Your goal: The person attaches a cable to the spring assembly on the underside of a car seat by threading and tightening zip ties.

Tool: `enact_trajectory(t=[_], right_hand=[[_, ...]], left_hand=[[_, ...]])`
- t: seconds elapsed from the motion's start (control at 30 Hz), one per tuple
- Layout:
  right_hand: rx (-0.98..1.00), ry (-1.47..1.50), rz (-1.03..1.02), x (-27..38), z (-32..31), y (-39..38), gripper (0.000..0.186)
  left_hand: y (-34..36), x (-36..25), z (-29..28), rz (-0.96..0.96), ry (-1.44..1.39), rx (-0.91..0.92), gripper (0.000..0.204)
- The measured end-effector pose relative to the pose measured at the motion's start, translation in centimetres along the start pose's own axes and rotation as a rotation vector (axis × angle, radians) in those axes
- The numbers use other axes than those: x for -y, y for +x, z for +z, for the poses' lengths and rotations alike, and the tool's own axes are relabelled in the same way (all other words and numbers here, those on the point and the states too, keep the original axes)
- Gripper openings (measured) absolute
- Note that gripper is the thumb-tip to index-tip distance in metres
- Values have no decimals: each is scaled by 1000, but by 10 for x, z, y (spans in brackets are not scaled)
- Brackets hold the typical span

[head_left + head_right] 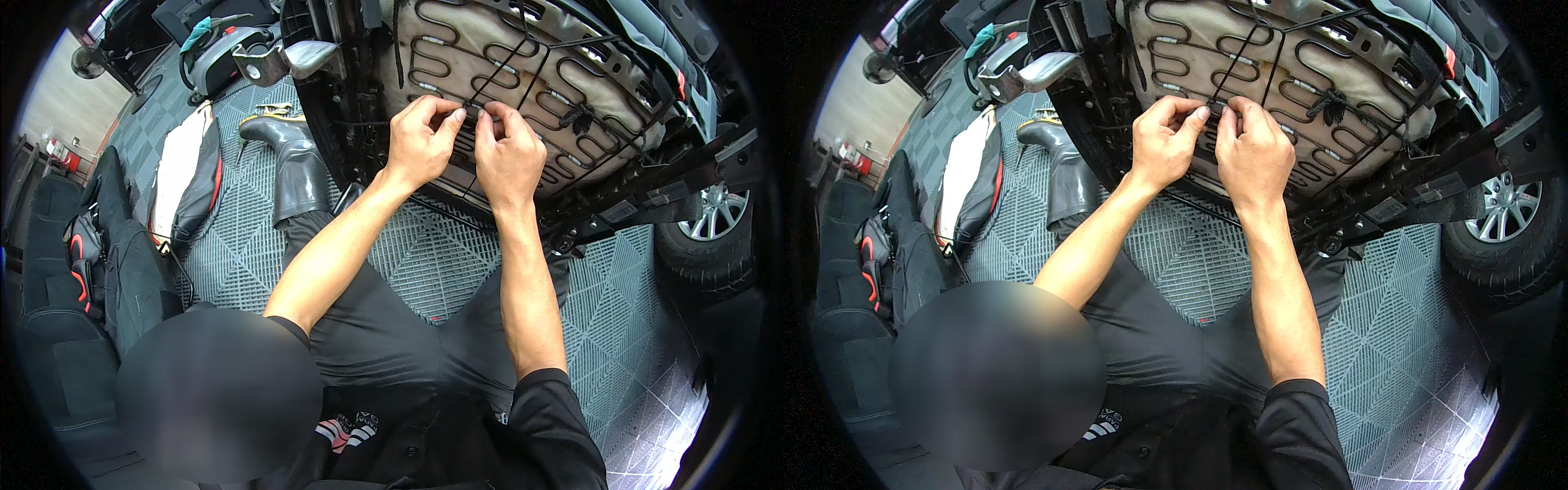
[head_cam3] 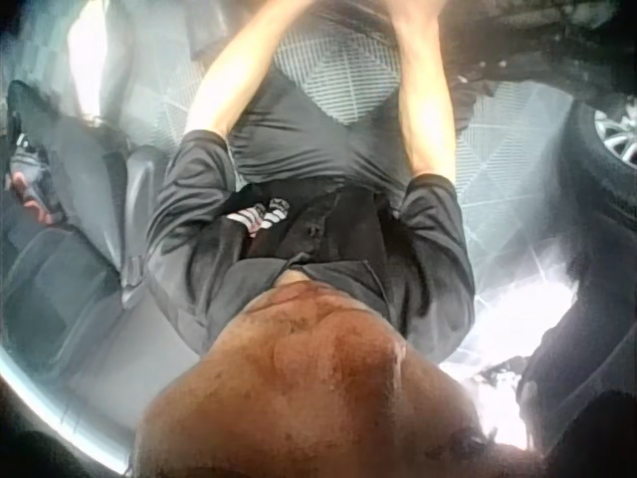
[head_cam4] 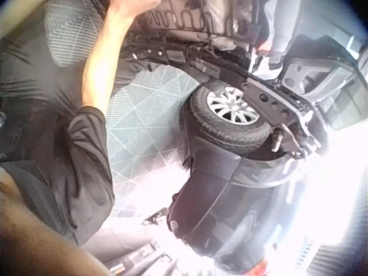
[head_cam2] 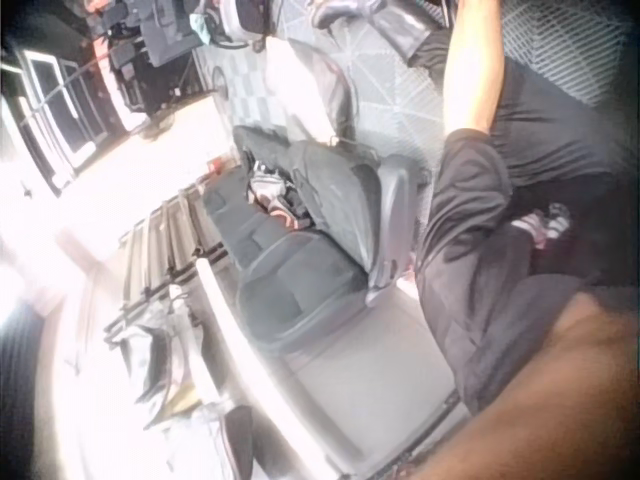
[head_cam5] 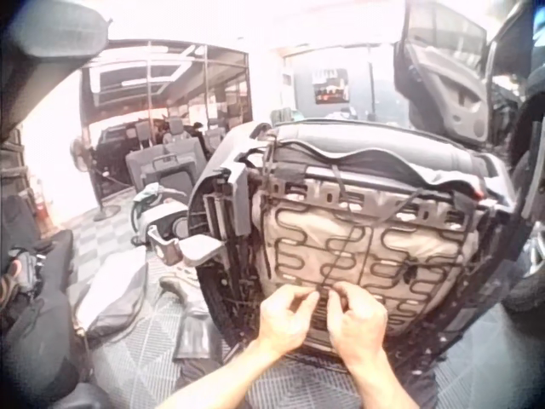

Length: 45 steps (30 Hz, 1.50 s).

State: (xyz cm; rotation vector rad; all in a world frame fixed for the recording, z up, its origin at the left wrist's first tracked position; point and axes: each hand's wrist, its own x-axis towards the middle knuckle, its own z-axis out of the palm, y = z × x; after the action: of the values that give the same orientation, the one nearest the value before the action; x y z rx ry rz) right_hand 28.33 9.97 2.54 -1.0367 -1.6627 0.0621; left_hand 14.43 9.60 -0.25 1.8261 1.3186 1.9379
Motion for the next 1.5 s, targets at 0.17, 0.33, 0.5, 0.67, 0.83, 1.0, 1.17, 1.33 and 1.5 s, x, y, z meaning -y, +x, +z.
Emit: enact_trajectory(t=[0.17, 0.33, 0.5, 0.67, 0.83, 1.0, 1.17, 1.33, 1.5], right_hand=[[56, -154, -40, 7, -2, 1, 12], [220, -189, 19, 14, -14, 1, 15], [285, -140, 80, 14, -20, 3, 18], [294, -125, 122, 7, -35, -2, 17], [293, -22, 172, 7, -40, -7, 16], [232, 27, 126, 2, -41, -4, 17], [230, -6, 146, 5, -30, -1, 29], [210, -133, 162, 9, -23, 5, 31], [188, -108, 154, 10, -21, 4, 26]], left_hand=[[0, 3, -5, -57, -49, -6, 19], [2, -3, -14, -82, -58, -19, 18], [6, -12, -13, -87, -16, -15, 15], [8, -11, -11, 4, 46, 10, 14], [7, -14, -9, 26, 85, -12, 16], [7, -16, -9, 69, 170, 49, 18], [8, -9, -8, 122, 168, 25, 14], [5, -6, -12, 119, 148, 36, 13], [3, -5, -11, 76, 87, 15, 15]])
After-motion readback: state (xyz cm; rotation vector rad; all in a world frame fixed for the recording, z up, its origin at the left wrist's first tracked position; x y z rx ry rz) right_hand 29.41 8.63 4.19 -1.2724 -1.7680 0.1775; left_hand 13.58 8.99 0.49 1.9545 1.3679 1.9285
